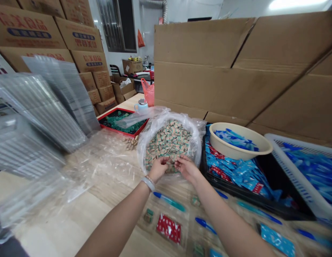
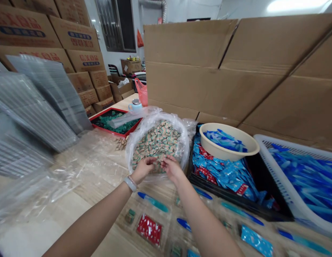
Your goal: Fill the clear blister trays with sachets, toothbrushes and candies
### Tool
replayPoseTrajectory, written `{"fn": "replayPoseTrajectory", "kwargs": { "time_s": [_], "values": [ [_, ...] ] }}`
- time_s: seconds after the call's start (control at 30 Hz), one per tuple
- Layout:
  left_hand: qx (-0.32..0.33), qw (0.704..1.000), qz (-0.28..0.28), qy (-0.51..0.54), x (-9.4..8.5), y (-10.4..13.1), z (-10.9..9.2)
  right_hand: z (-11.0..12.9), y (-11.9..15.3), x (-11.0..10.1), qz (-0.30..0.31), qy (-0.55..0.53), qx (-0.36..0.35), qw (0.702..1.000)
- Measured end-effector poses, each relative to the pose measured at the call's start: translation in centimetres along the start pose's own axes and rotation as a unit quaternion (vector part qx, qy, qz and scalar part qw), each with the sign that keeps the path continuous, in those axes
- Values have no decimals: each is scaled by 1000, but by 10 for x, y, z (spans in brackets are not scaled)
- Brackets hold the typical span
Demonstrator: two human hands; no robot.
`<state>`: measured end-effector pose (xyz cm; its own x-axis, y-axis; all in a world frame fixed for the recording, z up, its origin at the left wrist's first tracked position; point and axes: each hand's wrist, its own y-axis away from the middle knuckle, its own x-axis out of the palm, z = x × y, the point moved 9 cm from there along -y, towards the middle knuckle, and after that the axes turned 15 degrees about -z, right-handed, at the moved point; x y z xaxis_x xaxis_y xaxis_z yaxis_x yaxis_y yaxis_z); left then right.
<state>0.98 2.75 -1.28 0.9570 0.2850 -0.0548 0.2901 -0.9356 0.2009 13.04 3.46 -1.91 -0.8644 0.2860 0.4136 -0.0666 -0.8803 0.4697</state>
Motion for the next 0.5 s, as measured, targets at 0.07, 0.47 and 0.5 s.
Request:
{"fn": "replayPoseTrajectory", "kwargs": {
  "time_s": [0.07, 0.47, 0.5],
  "values": [
    [-24, 999, -31, 15, -6, -5, 4, 3, 1, 3, 18, 30, -5, 999],
    [-132, 981, -9, 142, 4, 8, -2, 3, 7, 9, 6, 64, -43, 997],
    [-152, 973, -1, 176, 5, 12, -2, 4, 11, 10, -7, 64, -51, 997]
  ]
}}
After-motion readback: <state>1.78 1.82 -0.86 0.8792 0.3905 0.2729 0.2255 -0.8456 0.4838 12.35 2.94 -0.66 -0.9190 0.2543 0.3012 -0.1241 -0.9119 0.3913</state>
